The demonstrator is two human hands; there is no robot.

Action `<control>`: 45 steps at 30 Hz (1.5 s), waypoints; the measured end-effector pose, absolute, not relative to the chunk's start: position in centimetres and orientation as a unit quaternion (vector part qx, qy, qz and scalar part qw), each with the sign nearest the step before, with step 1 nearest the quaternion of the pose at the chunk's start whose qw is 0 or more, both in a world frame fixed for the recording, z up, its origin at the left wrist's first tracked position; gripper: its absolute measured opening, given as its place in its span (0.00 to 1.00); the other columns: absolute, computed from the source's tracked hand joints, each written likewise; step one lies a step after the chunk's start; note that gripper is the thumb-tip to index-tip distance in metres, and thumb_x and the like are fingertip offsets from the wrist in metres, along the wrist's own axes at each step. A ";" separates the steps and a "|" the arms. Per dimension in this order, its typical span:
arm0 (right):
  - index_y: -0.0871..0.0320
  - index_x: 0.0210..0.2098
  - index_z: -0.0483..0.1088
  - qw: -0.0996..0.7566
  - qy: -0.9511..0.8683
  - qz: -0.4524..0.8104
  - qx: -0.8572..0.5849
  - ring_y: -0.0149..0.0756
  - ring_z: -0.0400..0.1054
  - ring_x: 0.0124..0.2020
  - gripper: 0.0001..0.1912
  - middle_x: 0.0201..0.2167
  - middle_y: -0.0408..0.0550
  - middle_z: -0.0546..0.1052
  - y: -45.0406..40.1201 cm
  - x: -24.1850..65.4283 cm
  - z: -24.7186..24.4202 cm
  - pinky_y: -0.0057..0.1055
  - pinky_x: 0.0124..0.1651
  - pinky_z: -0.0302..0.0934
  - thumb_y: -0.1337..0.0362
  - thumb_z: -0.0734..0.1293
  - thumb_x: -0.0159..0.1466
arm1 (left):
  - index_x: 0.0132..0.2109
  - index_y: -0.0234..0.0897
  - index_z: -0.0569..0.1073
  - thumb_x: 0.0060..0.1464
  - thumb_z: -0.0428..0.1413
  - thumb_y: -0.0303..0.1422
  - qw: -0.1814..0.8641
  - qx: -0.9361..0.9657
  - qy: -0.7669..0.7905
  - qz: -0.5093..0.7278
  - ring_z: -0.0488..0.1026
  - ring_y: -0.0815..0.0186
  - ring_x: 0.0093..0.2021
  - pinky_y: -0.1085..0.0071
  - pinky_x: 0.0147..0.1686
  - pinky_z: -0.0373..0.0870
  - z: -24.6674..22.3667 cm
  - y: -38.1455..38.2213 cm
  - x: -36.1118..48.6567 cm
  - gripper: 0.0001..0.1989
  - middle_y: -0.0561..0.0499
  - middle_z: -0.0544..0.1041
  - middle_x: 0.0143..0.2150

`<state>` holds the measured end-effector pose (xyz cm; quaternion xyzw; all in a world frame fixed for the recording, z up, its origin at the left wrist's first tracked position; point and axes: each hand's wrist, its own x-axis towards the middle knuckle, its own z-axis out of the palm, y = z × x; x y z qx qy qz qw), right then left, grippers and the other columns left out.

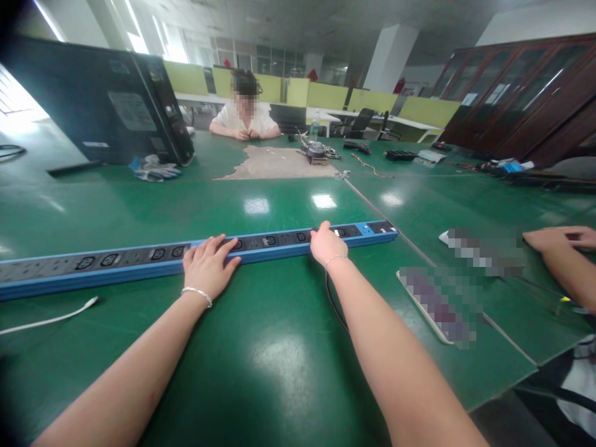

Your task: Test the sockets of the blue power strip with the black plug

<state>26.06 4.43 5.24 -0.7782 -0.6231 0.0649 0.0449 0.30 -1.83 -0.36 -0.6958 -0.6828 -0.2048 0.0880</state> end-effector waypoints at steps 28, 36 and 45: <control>0.66 0.49 0.59 -0.010 -0.626 0.107 -0.772 0.51 0.69 0.49 0.20 0.46 0.68 0.72 5.4 26.1 6.5 0.42 0.47 0.60 0.57 0.51 0.67 | 0.58 0.50 0.66 0.58 0.47 0.44 0.083 -0.694 -0.686 -0.201 0.58 0.55 0.62 0.52 0.59 0.49 -0.4 -1.8 0.3 0.22 0.49 0.65 0.62; 0.64 0.50 0.57 0.028 -0.611 0.068 -0.788 0.48 0.71 0.46 0.19 0.44 0.66 0.73 4.1 25.4 5.5 0.41 0.45 0.61 0.58 0.49 0.68 | 0.59 0.51 0.66 0.58 0.46 0.44 0.086 -0.695 -0.686 -0.198 0.58 0.56 0.63 0.52 0.60 0.49 -0.4 -1.8 0.3 0.22 0.50 0.64 0.63; 0.64 0.50 0.57 0.042 -0.619 0.055 -0.782 0.49 0.72 0.43 0.19 0.43 0.67 0.74 3.9 25.5 5.1 0.42 0.44 0.62 0.58 0.49 0.68 | 0.59 0.51 0.66 0.58 0.45 0.44 0.078 -0.695 -0.686 -0.200 0.57 0.56 0.63 0.52 0.60 0.48 -0.3 -1.9 0.4 0.22 0.49 0.64 0.63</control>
